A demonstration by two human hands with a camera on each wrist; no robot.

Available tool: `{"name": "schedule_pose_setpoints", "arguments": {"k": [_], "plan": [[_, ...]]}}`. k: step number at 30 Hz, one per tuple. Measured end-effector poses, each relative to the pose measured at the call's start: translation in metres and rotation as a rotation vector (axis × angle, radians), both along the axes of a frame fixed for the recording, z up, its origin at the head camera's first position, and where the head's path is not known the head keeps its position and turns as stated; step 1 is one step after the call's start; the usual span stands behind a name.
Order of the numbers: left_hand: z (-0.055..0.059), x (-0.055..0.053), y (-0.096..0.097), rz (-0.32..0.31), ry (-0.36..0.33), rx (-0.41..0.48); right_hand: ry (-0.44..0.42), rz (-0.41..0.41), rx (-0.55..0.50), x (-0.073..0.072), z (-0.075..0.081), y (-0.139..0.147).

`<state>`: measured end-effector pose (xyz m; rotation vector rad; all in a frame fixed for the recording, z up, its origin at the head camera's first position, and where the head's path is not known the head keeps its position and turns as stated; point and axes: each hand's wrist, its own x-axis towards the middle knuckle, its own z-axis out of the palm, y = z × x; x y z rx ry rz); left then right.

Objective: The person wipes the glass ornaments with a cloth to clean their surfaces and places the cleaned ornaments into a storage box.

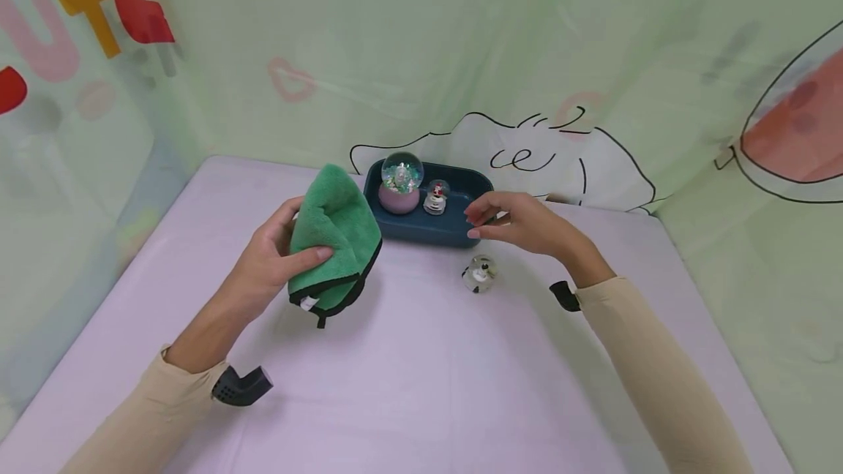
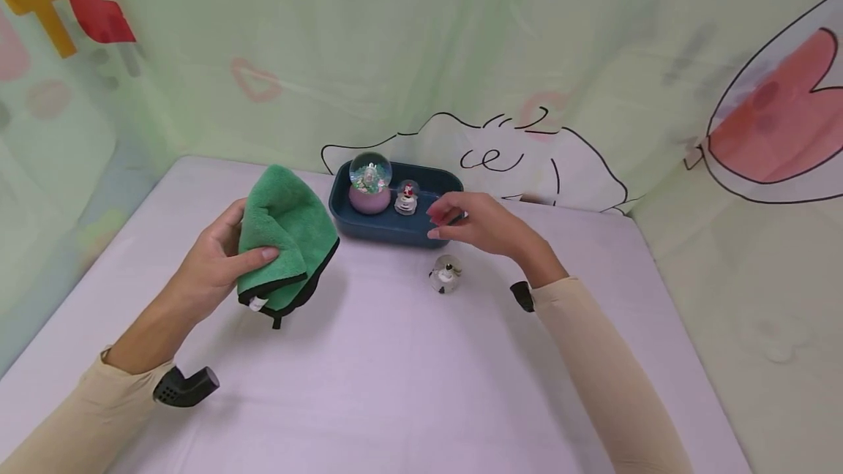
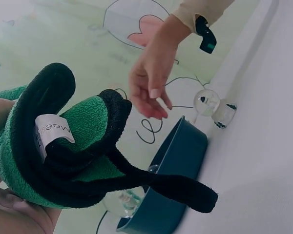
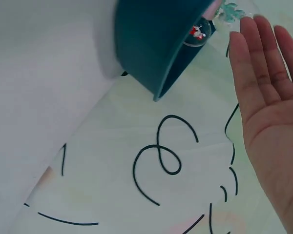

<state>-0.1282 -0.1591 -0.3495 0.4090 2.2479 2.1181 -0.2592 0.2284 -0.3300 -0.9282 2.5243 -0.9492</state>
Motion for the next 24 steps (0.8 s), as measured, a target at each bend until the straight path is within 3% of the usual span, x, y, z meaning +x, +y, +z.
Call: {"name": "schedule_pose_setpoints", "arguments": {"k": [9,24], "plan": [[-0.001,-0.001,0.001,-0.011,0.002,0.003,-0.115,0.044,0.015,0.02,-0.028,0.023],[-0.002,-0.003,0.009,-0.035,-0.019,0.0,-0.14,-0.008,-0.031,0.023,-0.07,0.035]]}}
